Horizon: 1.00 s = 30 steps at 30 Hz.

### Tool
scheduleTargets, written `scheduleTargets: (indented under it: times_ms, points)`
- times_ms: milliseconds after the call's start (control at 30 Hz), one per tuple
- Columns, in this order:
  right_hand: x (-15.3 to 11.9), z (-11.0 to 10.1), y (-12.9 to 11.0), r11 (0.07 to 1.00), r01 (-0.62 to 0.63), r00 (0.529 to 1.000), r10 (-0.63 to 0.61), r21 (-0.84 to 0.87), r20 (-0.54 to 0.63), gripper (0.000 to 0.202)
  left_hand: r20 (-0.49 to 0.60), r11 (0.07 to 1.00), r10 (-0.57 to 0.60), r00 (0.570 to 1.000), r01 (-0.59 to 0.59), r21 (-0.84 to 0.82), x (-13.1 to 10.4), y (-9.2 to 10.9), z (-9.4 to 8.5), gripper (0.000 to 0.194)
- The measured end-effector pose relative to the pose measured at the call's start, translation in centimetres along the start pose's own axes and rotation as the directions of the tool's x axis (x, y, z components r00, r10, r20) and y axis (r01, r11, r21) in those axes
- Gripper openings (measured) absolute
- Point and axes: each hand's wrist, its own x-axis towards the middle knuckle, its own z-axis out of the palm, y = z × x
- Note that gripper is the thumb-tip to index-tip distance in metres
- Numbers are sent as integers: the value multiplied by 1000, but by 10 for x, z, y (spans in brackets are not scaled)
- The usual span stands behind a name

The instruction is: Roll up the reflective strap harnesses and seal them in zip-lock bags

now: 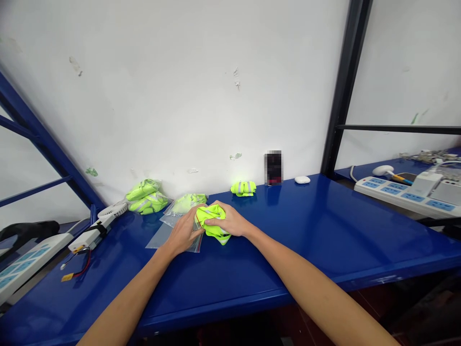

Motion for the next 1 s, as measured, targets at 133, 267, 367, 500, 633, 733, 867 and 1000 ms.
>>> scheduleTargets:
  times_ms: [133,267,367,500,633,733,867,1000]
  points:
    - [2,-2,3,996,-35,999,33,77,30,30,-37,999,30,999,-28,38,0,-6,4,65]
    - [3,-5,5,999,3,999,-2,-36,48,23,43,999,19,999,-20,28,-1,-7,-1,61]
    - [2,-7,4,991,20,997,-10,-133,73,23,109,1000,19,994,-20,5,-1,-5,-8,60]
    - [-1,-8,-1,987,0,995,16,-160,95,25,116,1000,7,993,-10,28,-2,-1,-15,66]
    - [-3,-8,-4,988,8,990,13,-154,138,26,129,1000,0,992,-1,14,-1,1,-21,75]
    - [-4,-7,-7,969,60,988,-23,-239,154,28,159,1000,4,987,-3,-5,-2,1,-24,75]
    - [-5,-5,-11,927,126,987,-81,-353,138,50,130,999,33,991,-30,-26,-1,0,-22,77]
    - [-4,-1,-9,881,99,995,-76,-462,67,41,24,990,109,994,-106,-89,1,-2,-11,69]
